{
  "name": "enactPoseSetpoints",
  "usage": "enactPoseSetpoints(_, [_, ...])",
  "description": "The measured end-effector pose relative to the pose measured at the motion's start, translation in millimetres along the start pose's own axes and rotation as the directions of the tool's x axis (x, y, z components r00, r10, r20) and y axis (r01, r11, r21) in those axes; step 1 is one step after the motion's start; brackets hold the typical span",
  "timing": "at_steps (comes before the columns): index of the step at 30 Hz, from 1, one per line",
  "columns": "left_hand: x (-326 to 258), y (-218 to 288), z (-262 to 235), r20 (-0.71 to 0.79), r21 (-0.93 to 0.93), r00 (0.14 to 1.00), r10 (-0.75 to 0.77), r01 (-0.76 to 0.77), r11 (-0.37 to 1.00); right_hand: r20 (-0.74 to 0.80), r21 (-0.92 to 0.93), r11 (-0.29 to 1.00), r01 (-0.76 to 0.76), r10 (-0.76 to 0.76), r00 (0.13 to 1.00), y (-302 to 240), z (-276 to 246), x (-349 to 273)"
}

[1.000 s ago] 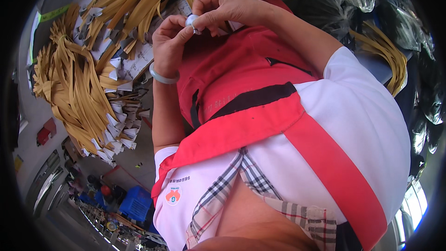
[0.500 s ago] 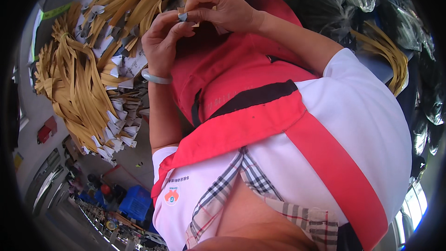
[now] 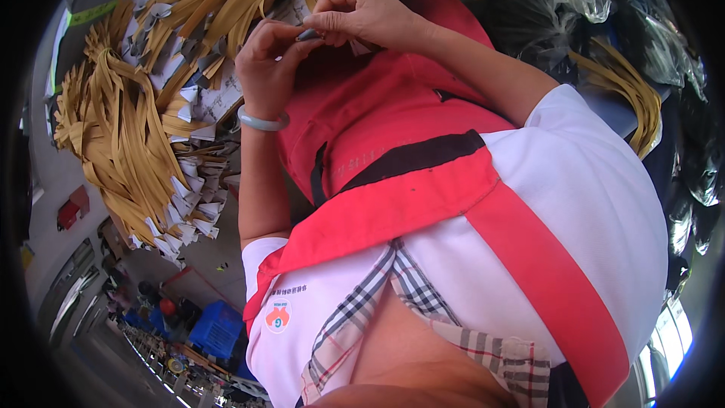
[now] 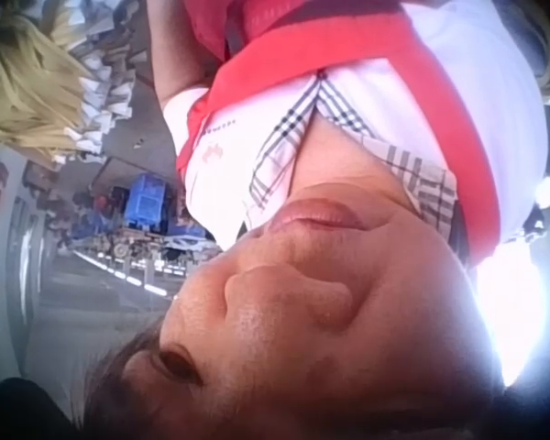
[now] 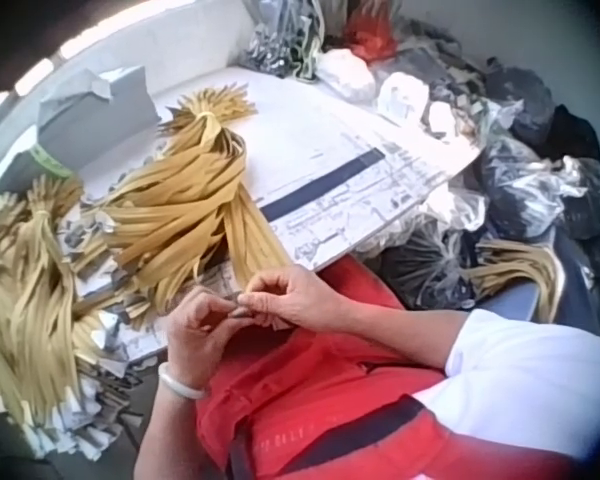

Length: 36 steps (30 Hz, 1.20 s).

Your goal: Assembling small metal components onto the ends of yellow fabric straps.

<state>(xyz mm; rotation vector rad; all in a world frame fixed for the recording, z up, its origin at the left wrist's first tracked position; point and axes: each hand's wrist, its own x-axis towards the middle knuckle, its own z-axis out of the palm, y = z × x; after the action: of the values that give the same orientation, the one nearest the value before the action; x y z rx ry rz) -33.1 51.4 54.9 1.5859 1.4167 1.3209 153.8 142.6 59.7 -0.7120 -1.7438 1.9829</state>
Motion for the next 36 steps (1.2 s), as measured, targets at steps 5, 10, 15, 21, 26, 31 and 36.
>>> enactPoseSetpoints(5, [-5, 0, 4, -0.032, 0.396, 0.987, 0.158, -0.133, 0.909, -0.075, -0.104, 0.979, -0.175, 0.168, 0.983, -7, 4, -1])
enactPoseSetpoints(10, [-7, 2, 15, -0.003, 0.364, 0.981, 0.193, -0.178, 0.914, -0.021, -0.093, 0.99, -0.109, 0.108, 0.994, 1, 0, -2])
enactPoseSetpoints(15, [-25, 15, 8, 0.023, 0.328, 0.995, 0.095, -0.097, 0.94, -0.021, -0.03, 0.997, -0.067, 0.066, 0.998, 19, -1, -11])
enactPoseSetpoints(21, [-65, -17, -123, -0.792, 0.069, 0.602, -0.098, 0.248, 0.966, -0.111, -0.132, 0.974, -0.182, 0.168, 0.98, 28, -34, -27])
enactPoseSetpoints(26, [-73, -11, -91, -0.65, 0.003, 0.737, -0.186, 0.247, 0.969, -0.162, -0.195, 0.859, -0.474, 0.448, 0.879, 47, -15, -29])
enactPoseSetpoints(31, [-53, -11, 15, -0.053, 0.227, 0.999, 0.009, 0.003, 0.974, -0.073, -0.334, 0.884, -0.326, 0.321, 0.944, 70, -5, -15])
enactPoseSetpoints(36, [-39, 4, 37, 0.117, 0.277, 0.979, 0.166, -0.193, 0.941, 0.102, -0.116, 0.945, -0.306, 0.317, 0.943, 27, -25, -27])
